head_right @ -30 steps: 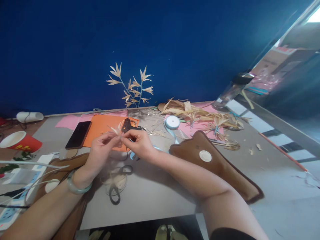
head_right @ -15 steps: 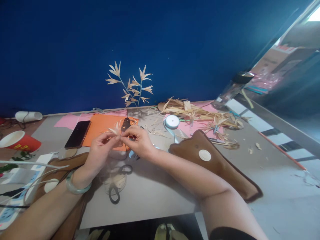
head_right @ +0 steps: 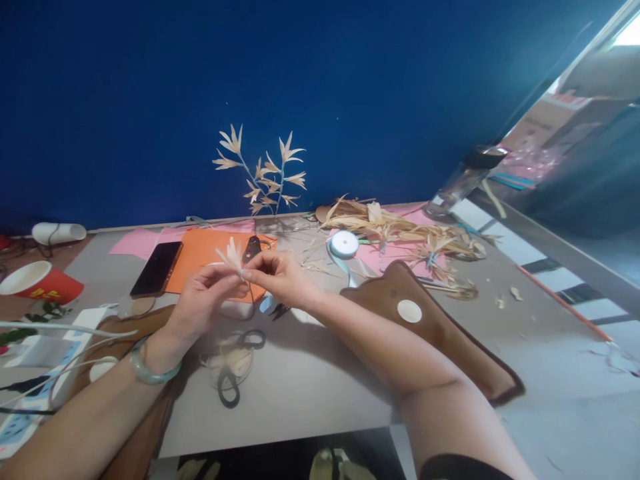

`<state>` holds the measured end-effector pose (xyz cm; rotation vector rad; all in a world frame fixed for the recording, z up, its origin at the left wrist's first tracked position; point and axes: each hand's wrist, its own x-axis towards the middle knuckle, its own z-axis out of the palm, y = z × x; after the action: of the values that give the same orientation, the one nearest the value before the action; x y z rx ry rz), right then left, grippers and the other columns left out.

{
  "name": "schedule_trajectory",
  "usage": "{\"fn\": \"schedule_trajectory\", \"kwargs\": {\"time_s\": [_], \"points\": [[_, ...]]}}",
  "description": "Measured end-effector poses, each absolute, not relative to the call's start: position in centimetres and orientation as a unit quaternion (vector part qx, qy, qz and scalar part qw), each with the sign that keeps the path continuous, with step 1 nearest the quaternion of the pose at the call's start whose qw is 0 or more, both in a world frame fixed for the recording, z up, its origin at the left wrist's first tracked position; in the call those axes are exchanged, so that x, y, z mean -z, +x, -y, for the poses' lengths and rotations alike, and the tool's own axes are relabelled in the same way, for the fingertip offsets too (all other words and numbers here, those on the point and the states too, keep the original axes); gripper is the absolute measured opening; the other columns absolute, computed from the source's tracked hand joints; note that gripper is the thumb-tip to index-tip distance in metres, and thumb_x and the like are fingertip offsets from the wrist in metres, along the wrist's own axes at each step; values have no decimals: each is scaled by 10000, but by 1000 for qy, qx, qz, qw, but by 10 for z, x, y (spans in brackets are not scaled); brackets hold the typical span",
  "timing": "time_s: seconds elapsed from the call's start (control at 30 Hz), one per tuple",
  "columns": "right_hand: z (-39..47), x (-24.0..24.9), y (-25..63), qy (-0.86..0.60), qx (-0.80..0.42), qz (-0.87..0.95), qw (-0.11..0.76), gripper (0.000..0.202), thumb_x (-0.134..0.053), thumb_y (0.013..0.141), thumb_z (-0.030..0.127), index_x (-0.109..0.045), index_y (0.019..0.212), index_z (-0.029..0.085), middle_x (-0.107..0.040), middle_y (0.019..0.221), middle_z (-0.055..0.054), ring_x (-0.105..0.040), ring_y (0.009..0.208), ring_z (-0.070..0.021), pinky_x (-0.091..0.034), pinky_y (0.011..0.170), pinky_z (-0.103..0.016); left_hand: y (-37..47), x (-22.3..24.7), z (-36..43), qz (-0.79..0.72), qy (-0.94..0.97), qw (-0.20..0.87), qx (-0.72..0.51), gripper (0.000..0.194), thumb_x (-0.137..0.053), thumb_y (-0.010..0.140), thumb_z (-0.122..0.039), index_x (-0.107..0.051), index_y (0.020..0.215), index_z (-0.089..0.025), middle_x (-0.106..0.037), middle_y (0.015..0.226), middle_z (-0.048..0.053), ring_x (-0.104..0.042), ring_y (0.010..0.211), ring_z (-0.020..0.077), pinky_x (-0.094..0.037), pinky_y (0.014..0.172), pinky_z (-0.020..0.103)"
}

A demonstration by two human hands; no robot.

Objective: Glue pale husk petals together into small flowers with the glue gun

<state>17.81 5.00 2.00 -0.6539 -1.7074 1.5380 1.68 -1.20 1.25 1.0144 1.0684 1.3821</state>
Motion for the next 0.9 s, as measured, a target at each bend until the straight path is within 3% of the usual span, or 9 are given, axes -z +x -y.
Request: {"fn": "schedule_trajectory", "kwargs": {"time_s": [0.13,0.33,0.53,0.9], "points": [[-50,-25,182,-196,-687,630,303,242,-711,781,371,-626,796,145,-670,716,-18,-622,681,-118,-488,661,-262,15,-10,10,-419,430,557,-574,208,-786,683,-265,-649,784,-147,-681,647,4,-662,564,127,-563,580,242],[-51,-25,183,-178,-720,614,268,261,-729,764,381,-637,791,138,-687,715,-25,-648,702,-130,-518,705,-295,14,-7,9,-402,430,586,-557,306,-825,634,-320,-654,829,-157,-675,660,-2,-640,525,122,-541,526,240],[-53,-19,181,-260,-675,626,291,271,-760,718,396,-649,714,149,-670,652,-6,-604,613,-110,-478,595,-254,13,-11,9,-394,450,581,-552,187,-784,690,-308,-692,684,-146,-661,604,12,-619,536,113,-522,541,232],[-46,-12,173,-302,-626,619,366,367,-780,651,483,-630,671,149,-655,641,-11,-570,581,-105,-448,543,-234,15,-13,8,-416,400,580,-575,229,-820,629,-304,-649,626,-152,-619,560,-17,-587,511,94,-504,529,214]]}}
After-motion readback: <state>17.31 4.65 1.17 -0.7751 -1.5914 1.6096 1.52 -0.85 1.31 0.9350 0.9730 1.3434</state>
